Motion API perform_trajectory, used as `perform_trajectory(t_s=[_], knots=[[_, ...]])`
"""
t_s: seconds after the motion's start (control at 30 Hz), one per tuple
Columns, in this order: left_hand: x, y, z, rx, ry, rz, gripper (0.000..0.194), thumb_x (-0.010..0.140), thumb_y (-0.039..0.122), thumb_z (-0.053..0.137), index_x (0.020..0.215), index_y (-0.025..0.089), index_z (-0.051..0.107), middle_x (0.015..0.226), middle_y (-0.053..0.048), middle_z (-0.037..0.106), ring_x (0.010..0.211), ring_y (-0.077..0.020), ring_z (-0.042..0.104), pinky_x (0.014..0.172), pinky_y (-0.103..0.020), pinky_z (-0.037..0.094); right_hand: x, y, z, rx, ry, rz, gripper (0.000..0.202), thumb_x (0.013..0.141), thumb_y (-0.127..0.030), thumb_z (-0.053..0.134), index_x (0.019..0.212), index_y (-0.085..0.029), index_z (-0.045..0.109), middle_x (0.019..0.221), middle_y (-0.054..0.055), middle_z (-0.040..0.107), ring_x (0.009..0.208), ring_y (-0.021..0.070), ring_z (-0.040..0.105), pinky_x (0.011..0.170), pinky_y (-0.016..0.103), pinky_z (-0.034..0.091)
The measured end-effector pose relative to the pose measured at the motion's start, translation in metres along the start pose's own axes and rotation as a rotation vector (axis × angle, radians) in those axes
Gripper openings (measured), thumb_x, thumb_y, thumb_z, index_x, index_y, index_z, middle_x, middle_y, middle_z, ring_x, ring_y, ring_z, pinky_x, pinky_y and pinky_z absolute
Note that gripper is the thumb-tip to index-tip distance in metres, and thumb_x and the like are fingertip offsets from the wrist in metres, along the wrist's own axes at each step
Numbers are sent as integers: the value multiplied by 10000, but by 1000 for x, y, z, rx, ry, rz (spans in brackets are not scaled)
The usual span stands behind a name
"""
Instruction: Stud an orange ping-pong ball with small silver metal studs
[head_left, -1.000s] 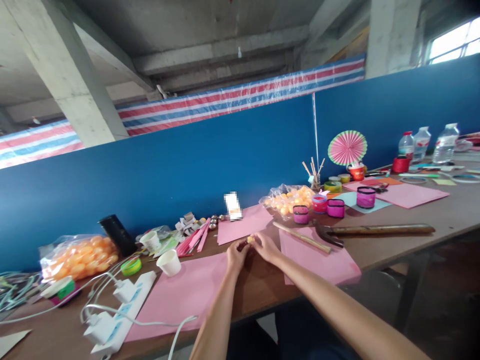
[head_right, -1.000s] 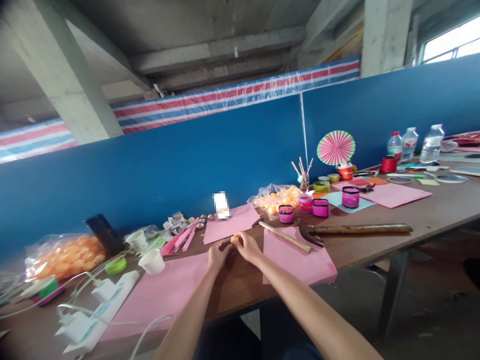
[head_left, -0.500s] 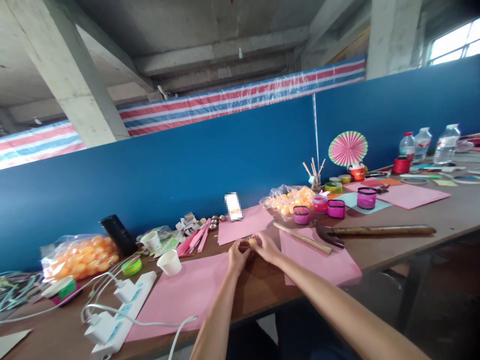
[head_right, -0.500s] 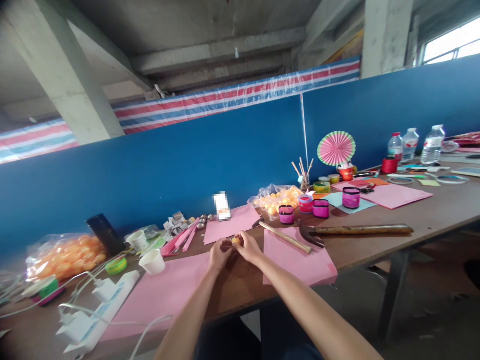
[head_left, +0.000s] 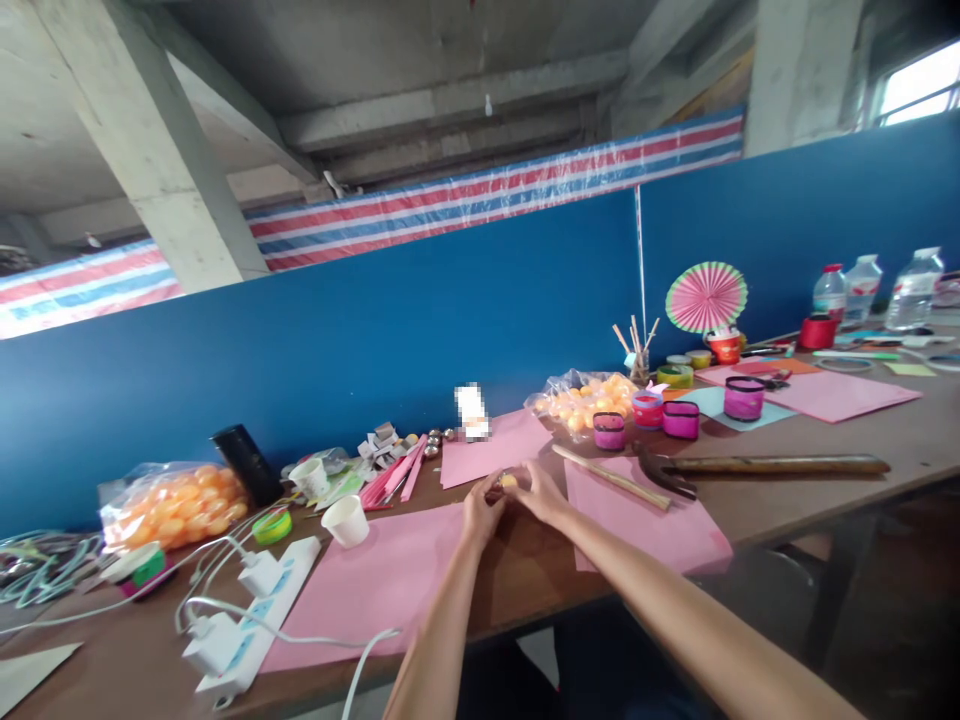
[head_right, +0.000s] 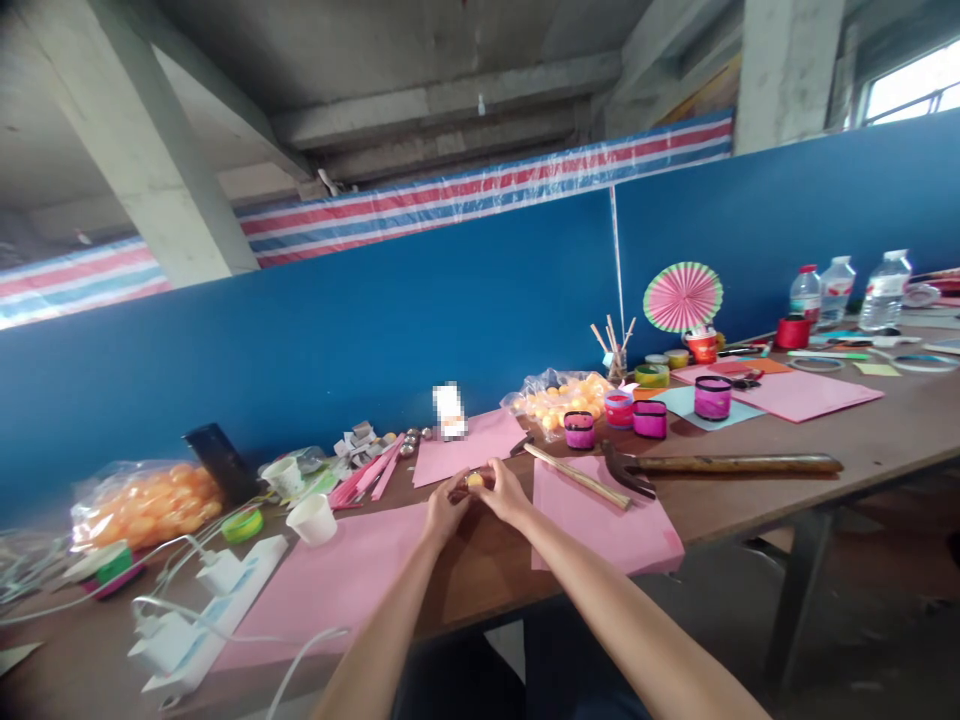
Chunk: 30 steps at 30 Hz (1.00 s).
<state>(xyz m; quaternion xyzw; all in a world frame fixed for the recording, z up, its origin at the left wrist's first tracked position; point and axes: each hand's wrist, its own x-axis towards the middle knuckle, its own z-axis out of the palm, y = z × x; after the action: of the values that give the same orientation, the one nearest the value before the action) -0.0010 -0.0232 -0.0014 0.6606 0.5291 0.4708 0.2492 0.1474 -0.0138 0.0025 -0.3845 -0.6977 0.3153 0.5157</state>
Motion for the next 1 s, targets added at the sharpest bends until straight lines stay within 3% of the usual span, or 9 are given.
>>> perform_trajectory(t_s=[0.23, 0.4, 0.53, 0.63, 0.73, 1.0], knots=[[-2, 6, 0, 65, 19, 11, 412, 604, 82, 540, 991, 213, 592, 879, -4, 623, 663, -102, 578, 674, -239, 480, 0, 2, 2, -68, 33, -10, 406, 658, -373, 614, 979, -176, 463, 1027, 93, 578, 969, 206, 553, 832, 344, 433], [-4, 7, 1, 82, 68, -6, 318, 658, 211, 565, 972, 196, 513, 833, -7, 625, 643, -113, 579, 624, -236, 472, 0, 0, 2, -76, -13, -53, 255, 756, -327, 510, 971, -189, 508, 974, 64, 603, 897, 179, 580, 796, 320, 451], [-4, 8, 0, 96, 109, -27, 391, 697, 313, 554, 1052, 191, 447, 862, -28, 627, 674, -135, 591, 658, -267, 465, 0, -4, 2, -94, -32, -78, 219, 795, -240, 424, 980, -202, 537, 983, 63, 612, 941, 185, 561, 838, 339, 424], [-4, 10, -1, 105, 98, -23, 412, 728, 337, 527, 1114, 220, 443, 913, -29, 635, 757, -152, 602, 724, -287, 454, -2, -7, 1, -100, -69, -110, 312, 748, -157, 449, 1044, -213, 528, 1015, 53, 608, 944, 182, 561, 835, 326, 427], [-4, 12, -2, 99, 66, 22, 335, 742, 356, 510, 1050, 224, 522, 975, -33, 632, 871, -169, 587, 782, -289, 437, -4, -9, 0, -109, -89, -137, 387, 694, -145, 511, 1074, -217, 521, 1047, 49, 595, 935, 188, 560, 825, 320, 429], [-6, 13, -2, 102, 41, 12, 255, 701, 356, 556, 916, 220, 558, 832, -3, 654, 760, -155, 603, 702, -262, 445, -5, -9, -1, -132, -83, -139, 414, 644, -132, 561, 1049, -213, 539, 1003, 52, 605, 912, 203, 561, 810, 329, 430]])
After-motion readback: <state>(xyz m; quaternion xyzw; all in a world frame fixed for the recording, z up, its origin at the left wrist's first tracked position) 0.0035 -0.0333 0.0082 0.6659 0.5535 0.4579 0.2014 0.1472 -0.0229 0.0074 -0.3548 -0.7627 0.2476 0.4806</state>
